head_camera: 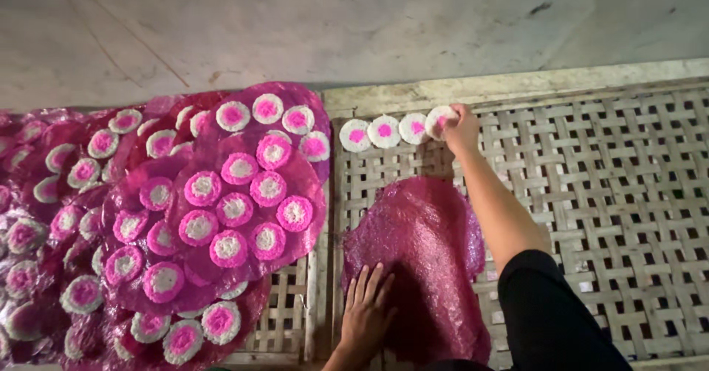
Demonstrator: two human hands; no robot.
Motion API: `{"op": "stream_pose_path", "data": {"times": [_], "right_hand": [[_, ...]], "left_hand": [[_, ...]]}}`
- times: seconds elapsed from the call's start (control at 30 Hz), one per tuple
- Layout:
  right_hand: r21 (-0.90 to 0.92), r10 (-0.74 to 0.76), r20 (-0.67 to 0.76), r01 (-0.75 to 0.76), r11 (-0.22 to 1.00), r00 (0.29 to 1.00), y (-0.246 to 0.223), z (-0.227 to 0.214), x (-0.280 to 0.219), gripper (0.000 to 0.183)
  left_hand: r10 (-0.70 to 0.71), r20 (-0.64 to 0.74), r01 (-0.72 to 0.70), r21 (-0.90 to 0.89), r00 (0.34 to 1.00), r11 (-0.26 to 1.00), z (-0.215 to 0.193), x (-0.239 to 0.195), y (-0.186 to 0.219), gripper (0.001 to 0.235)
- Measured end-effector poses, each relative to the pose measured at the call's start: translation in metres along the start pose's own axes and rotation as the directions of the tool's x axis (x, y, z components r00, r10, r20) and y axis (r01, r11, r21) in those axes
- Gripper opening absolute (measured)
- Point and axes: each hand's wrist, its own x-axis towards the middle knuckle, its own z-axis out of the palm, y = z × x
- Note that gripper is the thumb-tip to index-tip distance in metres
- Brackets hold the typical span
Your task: The person arranges pink and white circular decorative items on a woven mat. They pick up the items from a pile and place them in rows, creating a pattern on the mat.
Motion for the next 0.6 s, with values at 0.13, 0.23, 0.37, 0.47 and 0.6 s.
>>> {"op": "stream_pose_path", "data": {"times": [0.13,0.23,0.37,0.47,0.6], "right_hand": [[-0.13,-0.044,0.1,0.057,0.99,0.994,-0.029,-0.019,0.003,0.04],[-0.191,-0.073,0.081,0.088,0.978,0.994,-0.049,-0.042,-0.009,0.051],[-0.332,0.088,0.305,0.019,0.943,0.948,-0.073,-0.074,-0.071,0.032],[-0.306,-0.282,0.367,0.402,0.863,0.886,-0.091,-0.105,-0.144,0.047],[-0.073,-0.083,0.607,0.159,0.985,0.791,-0.094,-0.141,-0.189,0.046]], "left_hand": [[-0.009,0.011,0.009,-0.014,1.0,1.0,-0.002,0.004,-0.001,0.08],[0.003,0.018,-0.003,0.002,1.0,1.0,-0.002,0.004,0.0,0.079],[0.041,0.008,-0.041,0.023,0.999,0.999,-0.006,-0.003,0.003,0.074],[0.045,-0.012,-0.044,0.02,0.999,0.999,-0.016,0.001,0.008,0.071],[-0.005,-0.011,0.004,-0.09,1.0,0.996,-0.02,-0.005,0.014,0.07]]}}
